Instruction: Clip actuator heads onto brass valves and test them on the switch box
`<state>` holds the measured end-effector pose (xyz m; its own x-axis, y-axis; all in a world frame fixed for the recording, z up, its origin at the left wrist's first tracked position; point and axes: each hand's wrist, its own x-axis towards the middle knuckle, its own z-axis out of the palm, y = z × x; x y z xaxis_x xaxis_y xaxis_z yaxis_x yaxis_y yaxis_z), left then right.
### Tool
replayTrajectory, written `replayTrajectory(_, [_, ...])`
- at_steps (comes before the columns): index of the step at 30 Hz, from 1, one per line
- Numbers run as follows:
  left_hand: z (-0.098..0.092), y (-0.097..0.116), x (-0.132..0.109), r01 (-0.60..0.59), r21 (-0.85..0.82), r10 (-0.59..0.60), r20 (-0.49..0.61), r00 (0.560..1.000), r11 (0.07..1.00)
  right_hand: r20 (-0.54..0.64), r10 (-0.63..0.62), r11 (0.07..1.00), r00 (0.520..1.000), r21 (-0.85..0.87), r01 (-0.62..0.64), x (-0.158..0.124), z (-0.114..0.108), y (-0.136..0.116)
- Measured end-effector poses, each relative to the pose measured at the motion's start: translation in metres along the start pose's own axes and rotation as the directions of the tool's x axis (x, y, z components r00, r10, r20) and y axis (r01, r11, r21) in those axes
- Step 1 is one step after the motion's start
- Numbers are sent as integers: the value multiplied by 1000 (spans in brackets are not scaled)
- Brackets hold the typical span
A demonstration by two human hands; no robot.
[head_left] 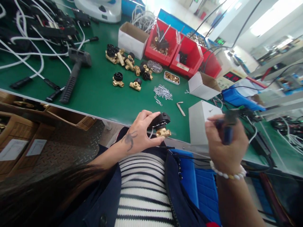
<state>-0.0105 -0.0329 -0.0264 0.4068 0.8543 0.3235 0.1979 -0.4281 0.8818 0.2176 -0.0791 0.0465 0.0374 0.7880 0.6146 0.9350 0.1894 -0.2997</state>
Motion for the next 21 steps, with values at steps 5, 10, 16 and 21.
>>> replayTrajectory(5, [0, 0, 1, 8, -2, -8, -10, 1000, 1000, 72, -127, 992, 989, -11, 128, -7, 12, 4])
replayTrajectory(10, [0, 0, 1, 12, -9, -12, -9, 1000, 1000, 132, -116, 993, 984, 20, 115, -2, 11, 0])
replayTrajectory(16, [0, 0, 1, 14, -17, -14, -6, 1000, 1000, 39, -89, 995, 995, -50, 91, -8, 14, -2])
replayTrajectory(21, [-1, 1, 1, 24, -19, -23, 2, 1000, 1000, 198, -125, 990, 972, -39, 135, -3, 10, -1])
